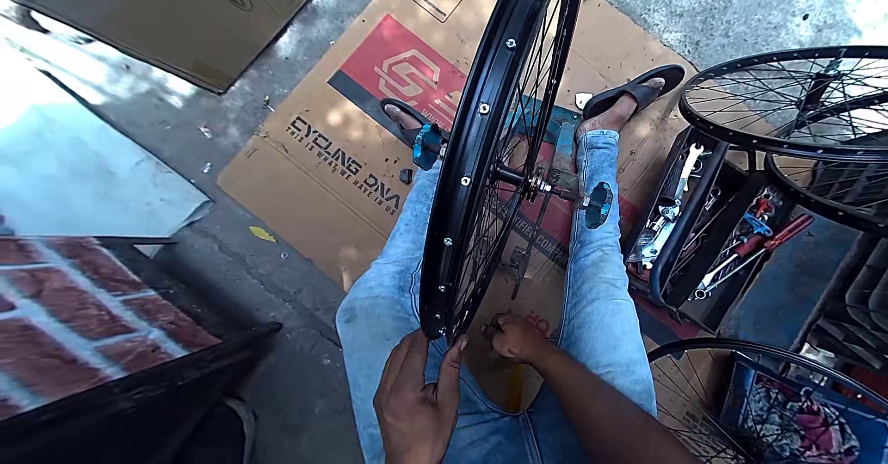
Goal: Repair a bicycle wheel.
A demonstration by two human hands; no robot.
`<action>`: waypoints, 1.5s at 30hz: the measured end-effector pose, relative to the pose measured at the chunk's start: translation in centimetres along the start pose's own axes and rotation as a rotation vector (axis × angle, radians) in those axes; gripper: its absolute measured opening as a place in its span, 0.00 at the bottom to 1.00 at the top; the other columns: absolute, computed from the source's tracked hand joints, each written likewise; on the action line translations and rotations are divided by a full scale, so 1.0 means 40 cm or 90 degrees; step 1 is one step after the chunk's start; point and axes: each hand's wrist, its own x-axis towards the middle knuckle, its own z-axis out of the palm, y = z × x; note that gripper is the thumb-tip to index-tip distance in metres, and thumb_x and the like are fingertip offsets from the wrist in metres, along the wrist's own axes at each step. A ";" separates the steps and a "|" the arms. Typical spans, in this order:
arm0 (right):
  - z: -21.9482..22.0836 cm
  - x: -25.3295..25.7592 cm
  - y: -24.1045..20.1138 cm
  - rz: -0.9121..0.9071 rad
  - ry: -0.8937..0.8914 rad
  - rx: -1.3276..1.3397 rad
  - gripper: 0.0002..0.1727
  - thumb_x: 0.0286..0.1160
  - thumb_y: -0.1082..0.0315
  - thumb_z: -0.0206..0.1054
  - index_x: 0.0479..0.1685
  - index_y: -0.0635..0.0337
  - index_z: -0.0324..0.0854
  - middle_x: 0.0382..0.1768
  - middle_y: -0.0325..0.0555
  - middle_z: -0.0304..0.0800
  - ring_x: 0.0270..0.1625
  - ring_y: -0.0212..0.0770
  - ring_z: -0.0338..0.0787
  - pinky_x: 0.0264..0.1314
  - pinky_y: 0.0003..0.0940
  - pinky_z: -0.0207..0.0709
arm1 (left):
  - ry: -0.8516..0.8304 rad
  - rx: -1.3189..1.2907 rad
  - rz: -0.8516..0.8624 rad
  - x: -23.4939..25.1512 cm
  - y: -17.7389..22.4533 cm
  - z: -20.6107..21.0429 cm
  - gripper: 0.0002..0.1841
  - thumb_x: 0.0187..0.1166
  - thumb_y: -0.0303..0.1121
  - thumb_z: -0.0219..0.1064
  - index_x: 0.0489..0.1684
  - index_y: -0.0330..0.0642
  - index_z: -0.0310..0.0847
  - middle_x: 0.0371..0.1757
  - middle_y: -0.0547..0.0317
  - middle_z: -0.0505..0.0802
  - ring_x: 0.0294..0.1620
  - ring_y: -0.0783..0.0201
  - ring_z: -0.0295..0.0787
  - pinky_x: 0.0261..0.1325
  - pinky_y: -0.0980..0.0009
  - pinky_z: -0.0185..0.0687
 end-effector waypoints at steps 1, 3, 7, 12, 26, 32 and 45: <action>-0.001 0.000 -0.002 0.001 0.001 0.000 0.28 0.89 0.43 0.50 0.56 0.59 0.84 0.53 0.56 0.88 0.58 0.53 0.88 0.61 0.59 0.77 | -0.001 0.004 0.003 -0.001 -0.002 0.000 0.25 0.81 0.49 0.67 0.56 0.31 0.89 0.53 0.46 0.96 0.58 0.60 0.92 0.65 0.66 0.84; -0.006 -0.001 -0.008 0.005 0.001 0.002 0.28 0.89 0.43 0.50 0.57 0.59 0.84 0.55 0.56 0.88 0.59 0.53 0.88 0.62 0.58 0.77 | 0.002 0.012 0.010 -0.002 -0.008 0.003 0.26 0.81 0.50 0.66 0.56 0.31 0.88 0.53 0.45 0.96 0.57 0.59 0.92 0.64 0.65 0.84; -0.012 -0.011 -0.004 0.008 0.008 0.011 0.28 0.89 0.43 0.51 0.57 0.58 0.83 0.54 0.54 0.88 0.58 0.51 0.88 0.62 0.57 0.77 | 0.012 0.014 0.031 0.004 -0.005 -0.004 0.27 0.82 0.51 0.66 0.57 0.29 0.87 0.51 0.44 0.96 0.56 0.58 0.92 0.64 0.64 0.83; -0.014 -0.013 -0.008 0.002 0.012 0.023 0.27 0.89 0.43 0.52 0.56 0.58 0.83 0.52 0.54 0.87 0.55 0.51 0.88 0.60 0.56 0.78 | 0.091 -0.027 0.084 0.052 0.031 -0.036 0.25 0.77 0.50 0.73 0.53 0.33 0.88 0.45 0.48 0.96 0.50 0.64 0.92 0.61 0.67 0.84; -0.022 -0.021 -0.013 0.017 0.025 0.026 0.26 0.88 0.42 0.54 0.55 0.56 0.84 0.50 0.53 0.88 0.53 0.50 0.88 0.58 0.56 0.78 | -0.031 -0.072 -0.006 0.031 0.030 -0.019 0.28 0.82 0.46 0.67 0.65 0.26 0.82 0.57 0.47 0.95 0.58 0.68 0.94 0.64 0.71 0.89; -0.030 -0.052 0.007 -0.045 0.060 0.077 0.23 0.86 0.45 0.57 0.49 0.57 0.84 0.41 0.48 0.85 0.44 0.44 0.85 0.51 0.50 0.78 | -0.039 -0.088 -0.056 -0.012 -0.033 0.031 0.24 0.77 0.45 0.71 0.59 0.32 0.87 0.55 0.52 0.96 0.61 0.69 0.93 0.66 0.71 0.88; -0.075 -0.146 0.005 -0.174 0.384 0.215 0.30 0.66 0.51 0.82 0.67 0.50 0.78 0.52 0.35 0.95 0.50 0.32 0.94 0.58 0.37 0.89 | -0.106 -0.090 -0.108 0.003 -0.043 0.034 0.43 0.69 0.58 0.74 0.78 0.34 0.73 0.72 0.46 0.86 0.74 0.56 0.83 0.75 0.54 0.80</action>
